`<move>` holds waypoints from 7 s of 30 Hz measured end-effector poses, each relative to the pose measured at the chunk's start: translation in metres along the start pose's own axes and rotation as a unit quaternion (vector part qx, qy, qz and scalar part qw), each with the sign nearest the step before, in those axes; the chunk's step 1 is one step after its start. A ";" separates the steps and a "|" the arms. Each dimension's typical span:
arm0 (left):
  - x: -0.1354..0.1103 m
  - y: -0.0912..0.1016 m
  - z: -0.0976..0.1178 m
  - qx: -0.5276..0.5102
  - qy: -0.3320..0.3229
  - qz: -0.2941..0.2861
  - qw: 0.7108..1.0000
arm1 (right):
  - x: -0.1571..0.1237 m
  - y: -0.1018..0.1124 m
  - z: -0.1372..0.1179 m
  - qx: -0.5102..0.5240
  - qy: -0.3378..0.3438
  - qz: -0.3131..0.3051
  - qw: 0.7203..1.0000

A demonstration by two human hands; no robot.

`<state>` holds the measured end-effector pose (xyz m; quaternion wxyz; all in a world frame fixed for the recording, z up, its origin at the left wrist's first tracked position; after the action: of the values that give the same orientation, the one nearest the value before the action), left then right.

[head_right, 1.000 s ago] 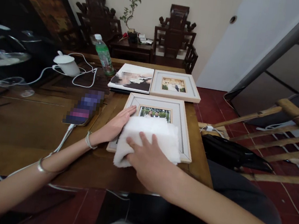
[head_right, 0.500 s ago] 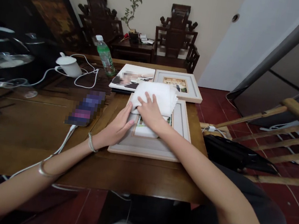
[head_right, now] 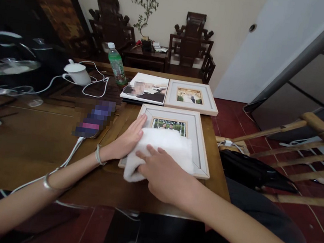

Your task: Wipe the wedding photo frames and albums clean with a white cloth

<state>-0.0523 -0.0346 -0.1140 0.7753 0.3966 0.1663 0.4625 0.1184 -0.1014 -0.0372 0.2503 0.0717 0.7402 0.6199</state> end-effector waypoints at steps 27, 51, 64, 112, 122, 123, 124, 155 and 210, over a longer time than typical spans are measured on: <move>0.001 -0.005 -0.008 0.014 -0.107 0.056 0.993 | 0.105 0.010 0.109 -0.145 -0.188 0.082 0.968; 0.002 -0.007 -0.006 0.008 -0.080 0.056 0.995 | -0.108 -0.037 0.061 -0.092 -0.199 0.029 0.975; 0.004 -0.002 -0.008 0.036 -0.087 0.001 0.996 | -0.064 -0.025 0.121 -0.160 -0.262 0.035 0.951; 0.004 -0.010 -0.008 0.076 -0.014 0.055 0.995 | -0.098 -0.037 0.044 -0.137 -0.214 0.053 0.966; 0.004 -0.010 -0.011 0.054 -0.014 0.060 0.997 | -0.041 -0.010 0.133 -0.143 -0.201 0.089 0.965; 0.003 -0.009 -0.012 0.049 -0.016 0.063 0.997 | -0.031 -0.008 0.138 -0.147 -0.205 0.100 0.963; 0.003 -0.009 -0.013 0.043 -0.020 0.066 0.997 | -0.023 -0.006 0.142 -0.150 -0.210 0.105 0.960; 0.010 0.004 -0.009 0.043 -0.085 0.033 0.995 | -0.010 -0.025 0.130 -0.084 -0.216 0.110 0.967; 0.009 -0.004 -0.008 -0.038 0.013 0.081 0.996 | -0.019 -0.013 -0.011 0.056 -0.072 -0.031 0.995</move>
<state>-0.0500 -0.0240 -0.1207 0.7476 0.3730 0.1255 0.5349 0.1322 -0.1219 -0.0427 0.3177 0.1074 0.7555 0.5629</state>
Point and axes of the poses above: each hand's wrist, its own x-axis towards the middle knuckle, its own y-axis out of the back of the hand, z = x × y, the point moved 2 cm from there along x, towards the middle knuckle, and after that the axes turned 11 degrees about -z, right-handed, at the moved point
